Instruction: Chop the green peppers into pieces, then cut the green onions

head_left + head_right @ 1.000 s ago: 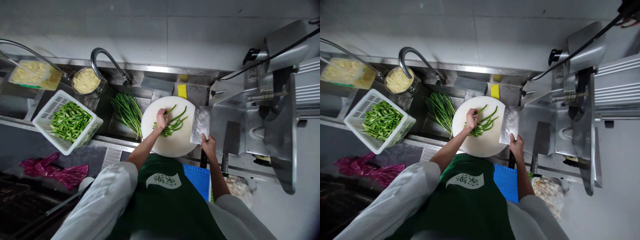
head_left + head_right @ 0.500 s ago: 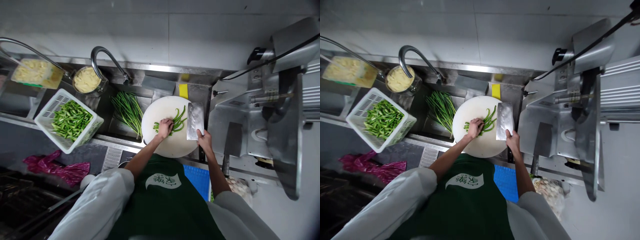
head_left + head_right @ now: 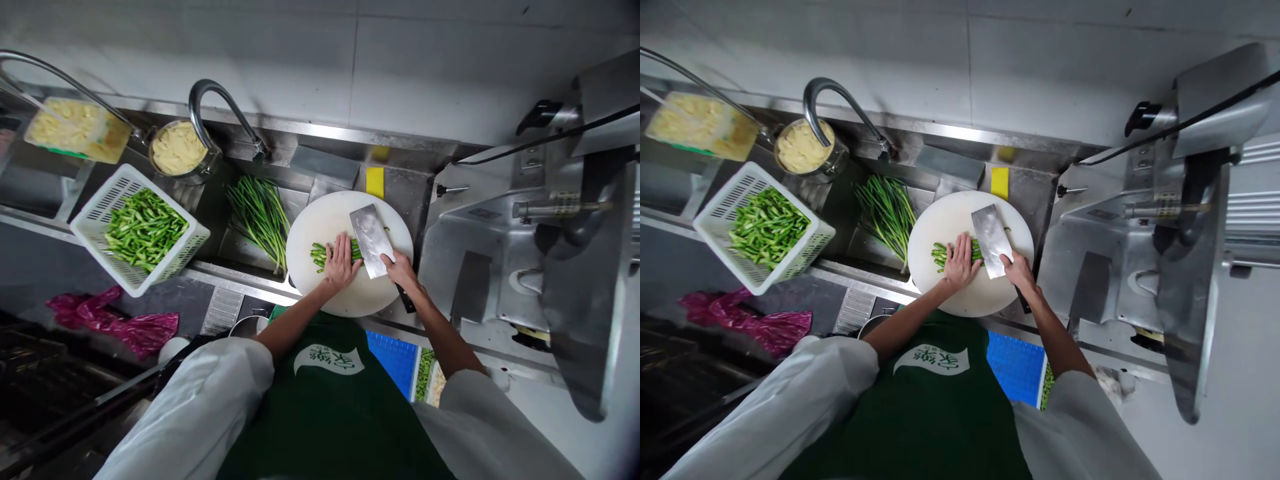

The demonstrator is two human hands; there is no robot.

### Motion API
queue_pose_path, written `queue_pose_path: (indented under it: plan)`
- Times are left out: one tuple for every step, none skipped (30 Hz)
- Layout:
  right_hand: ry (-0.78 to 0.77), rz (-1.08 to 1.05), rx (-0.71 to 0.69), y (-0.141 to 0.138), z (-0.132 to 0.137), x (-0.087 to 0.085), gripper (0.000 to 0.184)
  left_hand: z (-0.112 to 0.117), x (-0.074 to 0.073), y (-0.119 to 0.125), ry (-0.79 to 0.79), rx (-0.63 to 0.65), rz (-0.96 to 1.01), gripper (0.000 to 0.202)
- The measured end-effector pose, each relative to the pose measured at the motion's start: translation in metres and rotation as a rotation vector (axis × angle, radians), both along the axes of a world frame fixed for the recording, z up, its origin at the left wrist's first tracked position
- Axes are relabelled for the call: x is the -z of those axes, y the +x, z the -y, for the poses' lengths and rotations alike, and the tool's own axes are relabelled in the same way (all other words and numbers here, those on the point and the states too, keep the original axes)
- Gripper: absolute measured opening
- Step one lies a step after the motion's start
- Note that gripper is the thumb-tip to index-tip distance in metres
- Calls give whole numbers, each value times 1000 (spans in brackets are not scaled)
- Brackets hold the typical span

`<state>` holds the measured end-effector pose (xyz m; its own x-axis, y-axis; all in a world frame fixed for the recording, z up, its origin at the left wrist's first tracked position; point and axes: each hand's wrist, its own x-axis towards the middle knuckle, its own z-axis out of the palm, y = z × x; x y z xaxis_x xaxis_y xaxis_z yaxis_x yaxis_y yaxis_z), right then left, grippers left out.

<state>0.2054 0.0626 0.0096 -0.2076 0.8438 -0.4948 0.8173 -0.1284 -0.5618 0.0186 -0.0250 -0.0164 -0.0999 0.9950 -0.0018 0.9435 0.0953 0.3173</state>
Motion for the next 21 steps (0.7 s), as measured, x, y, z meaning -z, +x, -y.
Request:
queue_pose_path:
  plan:
    - [4,17,-14,3,4,1,40,-1,1,-1,-2,5,0,80]
    - [5,38,-27,5,8,2,40,-2,2,-2,0,12,3,81]
    - [0,58,-36,7,12,3,42,-2,2,-4,4,19,6,82]
    - [-11,76,-45,8,15,4,43,-3,1,-5,8,25,9,83]
    - [-19,93,-54,7,17,4,45,-3,1,-6,11,30,11,83]
    - [-17,111,-69,4,19,4,46,-3,0,-7,12,32,12,83]
    - [-5,131,-91,0,20,4,46,-2,0,-8,13,34,12,83]
    - [17,153,-116,-5,21,3,45,-2,0,-8,14,34,12,83]
    - [41,176,-140,-11,22,2,44,-2,0,-9,14,35,13,82]
    - [61,200,-159,-18,23,1,44,-2,1,-9,14,35,17,82]
    - [71,221,-167,-26,24,0,44,-2,1,-9,13,38,20,82]
    - [74,237,-162,-34,26,-2,45,-2,2,-9,12,41,23,81]
    - [75,247,-149,-42,28,-3,46,-3,2,-9,11,45,23,81]
    - [78,253,-133,-49,30,-5,47,-3,3,-9,10,48,21,80]
    - [83,257,-117,-56,32,-7,47,-3,2,-10,9,50,19,79]
    - [90,260,-104,-62,33,-9,48,-1,2,-10,9,53,18,78]
    - [94,260,-98,-67,34,-11,47,1,1,-12,8,59,19,78]
    - [93,254,-101,-69,34,-13,46,4,-1,-14,5,72,22,77]
    - [89,241,-109,-70,34,-15,45,7,-3,-16,-1,93,27,75]
    - [88,225,-113,-67,32,-17,44,11,-6,-20,-9,118,33,74]
    - [90,209,-107,-63,31,-19,42,15,-9,-24,-17,133,40,71]
